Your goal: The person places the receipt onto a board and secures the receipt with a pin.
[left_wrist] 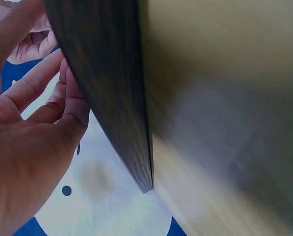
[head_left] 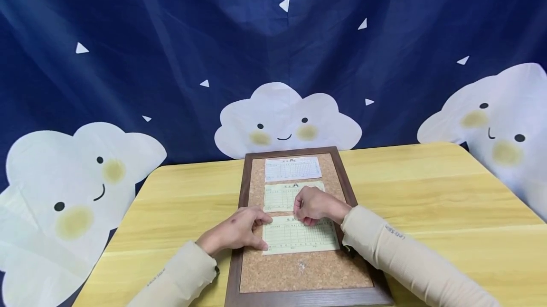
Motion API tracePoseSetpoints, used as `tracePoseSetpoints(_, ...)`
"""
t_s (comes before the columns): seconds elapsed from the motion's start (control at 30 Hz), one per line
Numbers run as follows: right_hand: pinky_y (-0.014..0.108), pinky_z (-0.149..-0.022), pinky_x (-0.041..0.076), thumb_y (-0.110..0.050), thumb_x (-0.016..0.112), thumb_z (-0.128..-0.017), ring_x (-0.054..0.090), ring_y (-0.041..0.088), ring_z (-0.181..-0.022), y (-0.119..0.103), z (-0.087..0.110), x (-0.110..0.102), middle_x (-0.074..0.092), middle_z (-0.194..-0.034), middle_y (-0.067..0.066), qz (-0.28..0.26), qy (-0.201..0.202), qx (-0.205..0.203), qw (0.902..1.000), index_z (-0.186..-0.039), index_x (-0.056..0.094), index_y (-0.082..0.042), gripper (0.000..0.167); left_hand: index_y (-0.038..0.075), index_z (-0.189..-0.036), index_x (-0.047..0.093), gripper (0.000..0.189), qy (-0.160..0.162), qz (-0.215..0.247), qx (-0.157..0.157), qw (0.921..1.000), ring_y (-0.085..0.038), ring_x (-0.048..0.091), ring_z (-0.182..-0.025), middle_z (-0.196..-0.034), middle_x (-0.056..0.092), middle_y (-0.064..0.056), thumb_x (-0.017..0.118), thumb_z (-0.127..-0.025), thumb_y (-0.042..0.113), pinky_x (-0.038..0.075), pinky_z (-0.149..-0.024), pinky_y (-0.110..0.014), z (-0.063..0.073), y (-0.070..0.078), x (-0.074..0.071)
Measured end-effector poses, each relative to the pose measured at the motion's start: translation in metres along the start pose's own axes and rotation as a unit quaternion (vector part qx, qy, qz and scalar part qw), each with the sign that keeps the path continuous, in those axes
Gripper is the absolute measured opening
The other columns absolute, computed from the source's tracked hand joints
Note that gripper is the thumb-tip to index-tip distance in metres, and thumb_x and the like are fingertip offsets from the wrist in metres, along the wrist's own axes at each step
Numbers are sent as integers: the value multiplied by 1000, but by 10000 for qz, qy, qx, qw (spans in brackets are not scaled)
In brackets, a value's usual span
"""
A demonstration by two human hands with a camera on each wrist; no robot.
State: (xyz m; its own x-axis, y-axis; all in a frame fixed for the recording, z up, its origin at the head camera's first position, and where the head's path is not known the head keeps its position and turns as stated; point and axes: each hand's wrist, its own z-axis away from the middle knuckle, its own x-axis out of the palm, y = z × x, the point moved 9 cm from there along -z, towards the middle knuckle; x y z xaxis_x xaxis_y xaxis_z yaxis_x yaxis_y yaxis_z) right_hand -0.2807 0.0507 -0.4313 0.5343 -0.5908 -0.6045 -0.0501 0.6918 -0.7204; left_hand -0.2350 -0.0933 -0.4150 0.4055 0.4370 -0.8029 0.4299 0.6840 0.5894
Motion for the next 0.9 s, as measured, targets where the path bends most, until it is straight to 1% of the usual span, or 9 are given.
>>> tracePoseSetpoints(0.13, 27, -52, 54, 0, 69, -92, 60, 15, -55, 4, 2, 1, 64, -66, 9, -101, -140, -48, 9998, -79, 66, -5, 15, 2, -119, 70, 55, -82, -47, 82, 9999, -16, 54, -93, -104, 62, 1, 92, -71, 18, 48, -83, -31, -1, 3, 3)
tracePoseSetpoints(0.33, 31, -59, 58, -2, 68, -93, 63, 16, -59, 11, 9, -7, 66, -71, 11, -753, -434, -72, 9962, -87, 67, -2, 6, 1, -118, 72, 53, -118, -169, 317, 9993, -15, 53, -87, -95, 59, 3, 92, -71, 18, 47, -79, -28, -5, 9, 2)
tracePoseSetpoints(0.4, 33, -63, 59, -3, 67, -94, 65, 17, -62, 11, 12, -11, 66, -73, 12, -947, -525, -163, 9940, -92, 67, 0, 4, 1, -106, 73, 43, -86, -213, 403, 9989, -14, 51, -84, -88, 56, 2, 92, -71, 19, 46, -76, -27, -5, 10, -1)
tracePoseSetpoints(0.5, 34, -66, 60, -3, 66, -95, 66, 18, -64, 11, 17, -20, 67, -74, 13, -1125, -536, -347, 9916, -97, 67, 3, 6, 3, -102, 72, 40, 64, -221, 418, 9989, -14, 51, -83, -87, 55, 2, 91, -72, 20, 45, -75, -27, -4, 10, -6)
tracePoseSetpoints(0.57, 35, -67, 60, -2, 65, -95, 66, 17, -65, 13, 19, -28, 67, -74, 13, -1148, -471, -420, 9914, -98, 67, 4, 8, 3, -104, 72, 40, 166, -208, 329, 9991, -14, 51, -85, -91, 58, 2, 91, -74, 21, 46, -77, -28, -4, 8, -10)
tracePoseSetpoints(0.63, 36, -67, 60, -3, 64, -95, 66, 18, -67, 15, 22, -36, 67, -76, 13, -1083, -361, -498, 9922, -99, 67, 6, 10, 2, -115, 71, 47, 284, -166, 231, 9992, -15, 53, -90, -97, 60, 2, 89, -75, 21, 48, -81, -30, -3, 5, -14)
tracePoseSetpoints(0.7, 36, -67, 60, -4, 64, -96, 66, 18, -68, 16, 25, -43, 66, -77, 12, -869, -239, -633, 9939, -100, 66, 6, 11, 0, -119, 69, 49, 351, -155, 142, 9992, -17, 55, -94, -103, 61, -1, 87, -78, 22, 49, -84, -34, -3, 3, -18)
tracePoseSetpoints(0.8, 35, -66, 59, -6, 65, -96, 66, 20, -69, 18, 29, -51, 66, -77, 11, -356, -78, -892, 9953, -100, 67, 3, 11, -2, -123, 66, 52, 461, -144, 17, 9988, -20, 56, -99, -111, 60, -4, 85, -81, 22, 50, -88, -40, -2, 1, -24)
tracePoseSetpoints(0.9, 33, -67, 57, -10, 65, -96, 65, 18, -70, 17, 34, -57, 68, -79, 7, 269, 66, -1249, 9918, -102, 70, 1, 14, -2, -124, 66, 51, 623, -275, -67, 9977, -23, 57, -105, -118, 59, -7, 84, -83, 22, 49, -92, -44, -1, -1, -31)
